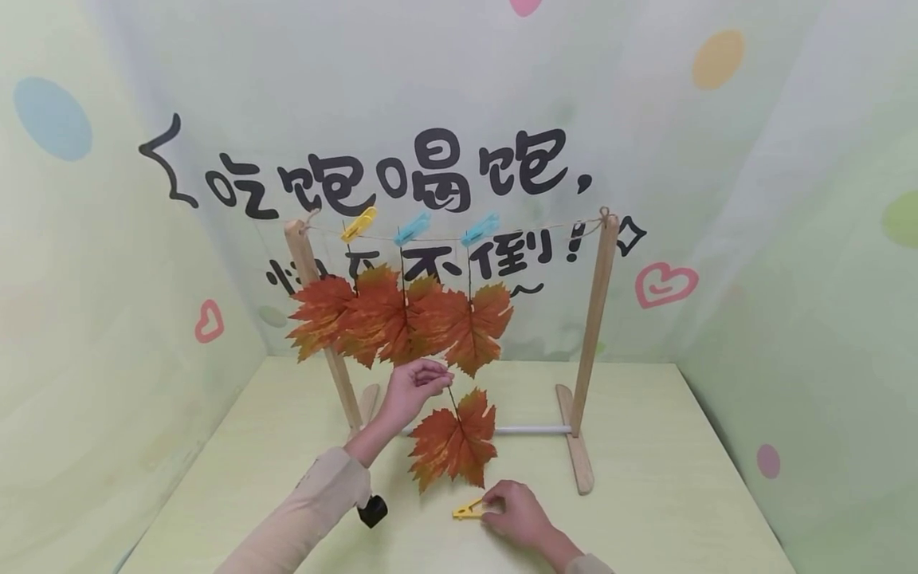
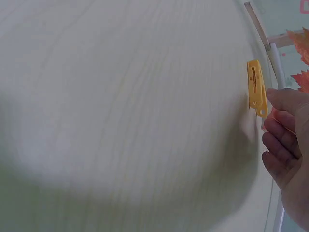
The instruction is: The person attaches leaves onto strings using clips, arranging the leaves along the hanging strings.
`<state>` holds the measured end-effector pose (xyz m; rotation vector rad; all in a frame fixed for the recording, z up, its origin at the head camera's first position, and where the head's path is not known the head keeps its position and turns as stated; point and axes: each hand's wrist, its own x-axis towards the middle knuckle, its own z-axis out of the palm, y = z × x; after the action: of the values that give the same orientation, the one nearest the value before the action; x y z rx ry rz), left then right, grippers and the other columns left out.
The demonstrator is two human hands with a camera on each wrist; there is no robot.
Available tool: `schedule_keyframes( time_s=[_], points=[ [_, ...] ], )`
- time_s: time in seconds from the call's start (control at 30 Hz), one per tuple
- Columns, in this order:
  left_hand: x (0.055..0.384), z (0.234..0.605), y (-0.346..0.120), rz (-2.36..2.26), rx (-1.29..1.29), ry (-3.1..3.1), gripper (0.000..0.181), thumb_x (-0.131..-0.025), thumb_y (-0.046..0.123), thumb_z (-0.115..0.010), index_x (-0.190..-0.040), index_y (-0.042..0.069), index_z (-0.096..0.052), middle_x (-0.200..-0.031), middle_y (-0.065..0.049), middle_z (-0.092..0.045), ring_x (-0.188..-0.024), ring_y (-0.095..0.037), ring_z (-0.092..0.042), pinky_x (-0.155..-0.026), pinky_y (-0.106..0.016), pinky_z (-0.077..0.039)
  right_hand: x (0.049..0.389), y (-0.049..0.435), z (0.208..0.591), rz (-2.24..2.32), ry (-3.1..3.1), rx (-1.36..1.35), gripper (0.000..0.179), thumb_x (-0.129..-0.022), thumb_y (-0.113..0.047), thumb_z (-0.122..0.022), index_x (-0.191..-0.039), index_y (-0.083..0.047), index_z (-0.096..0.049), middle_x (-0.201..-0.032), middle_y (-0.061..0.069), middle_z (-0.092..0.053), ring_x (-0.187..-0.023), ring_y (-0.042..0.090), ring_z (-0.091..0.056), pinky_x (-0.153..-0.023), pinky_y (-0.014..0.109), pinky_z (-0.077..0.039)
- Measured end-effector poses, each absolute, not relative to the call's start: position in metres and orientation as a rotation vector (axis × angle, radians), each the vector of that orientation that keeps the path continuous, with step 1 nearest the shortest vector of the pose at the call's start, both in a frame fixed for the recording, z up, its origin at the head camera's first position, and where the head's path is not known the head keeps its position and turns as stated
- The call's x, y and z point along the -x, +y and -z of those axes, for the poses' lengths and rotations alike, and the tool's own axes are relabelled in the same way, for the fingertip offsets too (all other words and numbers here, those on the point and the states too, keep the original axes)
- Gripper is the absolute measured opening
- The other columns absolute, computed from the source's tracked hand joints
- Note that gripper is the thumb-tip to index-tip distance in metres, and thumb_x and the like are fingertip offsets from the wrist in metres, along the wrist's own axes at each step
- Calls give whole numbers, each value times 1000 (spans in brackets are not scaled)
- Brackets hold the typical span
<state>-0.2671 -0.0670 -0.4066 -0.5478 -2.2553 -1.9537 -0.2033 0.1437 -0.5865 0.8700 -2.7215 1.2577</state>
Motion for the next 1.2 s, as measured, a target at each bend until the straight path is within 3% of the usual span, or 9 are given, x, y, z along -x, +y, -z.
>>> schedule_keyframes(
  time_s=[0.2,0.4,0.7,0.97,1.2],
  points=[
    [266,404,-64,1907,547,-2302,14,-83,1,-62,-94,-8,-64,-93,-21,-66,-84,-35,-63,-71,-28,-54,211,146,585,-1225,-2738,-924,32,-68,-15,-78,-94,-1,-67,-91,5,-66,-88,17,-60,-80,32,-48],
    [264,401,-64,1875,534,-2336,16,-83,1,-63,-95,-7,-65,-92,-20,-66,-83,-32,-63,-70,-28,-54,216,139,591,-1211,-2731,-1001,38,-63,-17,-80,-96,-2,-68,-93,4,-66,-90,17,-59,-82,32,-47],
    [264,405,-63,1916,524,-2324,16,-82,0,-63,-93,-11,-63,-91,-23,-65,-84,-38,-61,-69,-25,-53,215,138,594,-1077,-2699,-1051,37,-60,-15,-79,-93,-3,-68,-92,3,-64,-87,17,-57,-79,32,-47],
    [264,412,-61,1805,529,-2339,11,-81,2,-65,-88,-7,-66,-85,-19,-67,-73,-23,-63,-63,-20,-51,213,141,597,-1075,-2708,-1039,28,-63,-10,-78,-89,-3,-68,-91,1,-62,-87,16,-55,-78,31,-47],
    [264,413,-60,1859,549,-2344,12,-83,2,-63,-90,-8,-65,-87,-22,-66,-71,-15,-61,-68,-35,-54,210,145,593,-1155,-2722,-990,25,-65,-11,-77,-88,-5,-67,-87,-3,-63,-85,12,-56,-77,29,-47]
  ],
)
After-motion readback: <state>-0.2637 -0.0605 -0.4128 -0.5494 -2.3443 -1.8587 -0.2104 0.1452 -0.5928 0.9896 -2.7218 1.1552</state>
